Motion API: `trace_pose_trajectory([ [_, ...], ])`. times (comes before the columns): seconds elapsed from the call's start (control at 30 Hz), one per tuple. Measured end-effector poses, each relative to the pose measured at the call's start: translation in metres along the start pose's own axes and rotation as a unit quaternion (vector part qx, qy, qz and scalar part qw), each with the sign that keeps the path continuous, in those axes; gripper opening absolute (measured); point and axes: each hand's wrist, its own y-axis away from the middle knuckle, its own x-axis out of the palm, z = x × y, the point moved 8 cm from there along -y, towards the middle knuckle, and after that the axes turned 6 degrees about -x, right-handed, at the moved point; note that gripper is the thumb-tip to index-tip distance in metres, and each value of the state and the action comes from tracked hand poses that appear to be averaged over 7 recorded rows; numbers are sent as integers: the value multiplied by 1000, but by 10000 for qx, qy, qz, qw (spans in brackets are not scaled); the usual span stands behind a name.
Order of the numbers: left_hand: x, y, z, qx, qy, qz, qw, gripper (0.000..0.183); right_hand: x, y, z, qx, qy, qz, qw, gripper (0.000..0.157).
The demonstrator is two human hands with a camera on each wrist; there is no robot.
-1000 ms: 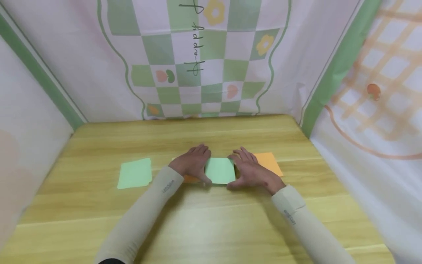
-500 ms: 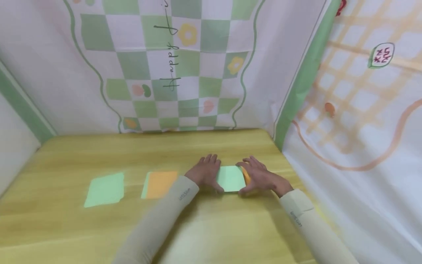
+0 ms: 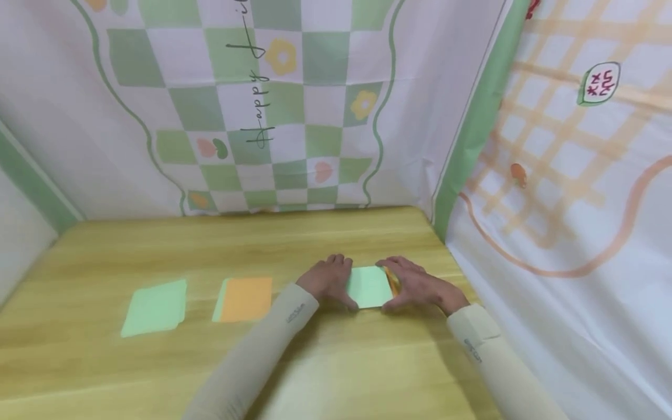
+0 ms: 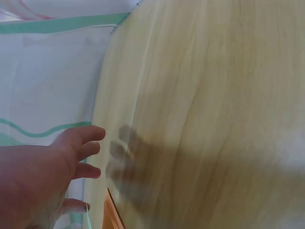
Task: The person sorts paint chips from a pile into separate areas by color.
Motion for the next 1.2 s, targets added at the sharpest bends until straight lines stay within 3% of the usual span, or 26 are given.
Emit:
trace_pose_trajectory([
  [0.2, 3, 7, 5, -89, 16, 61, 9999, 99, 9, -3, 3, 81, -299, 132, 9994, 99],
  [0.5, 7, 16, 10, -111, -30, -198, 9997, 91, 17, -4, 7, 216, -310, 318, 9988, 99],
  [0.83, 11, 27, 18, -135, 311, -155, 9993, 96, 27, -6, 12, 176, -385, 332, 9985, 103],
  [1.03, 4, 36, 27, -215, 91, -8, 9997, 103, 19, -9, 19, 150, -445, 236, 9986, 105],
  [1.2, -12, 44, 46, -273, 122, -101, 9995, 106, 6, -19, 34, 51, 15, 138, 9999, 103],
])
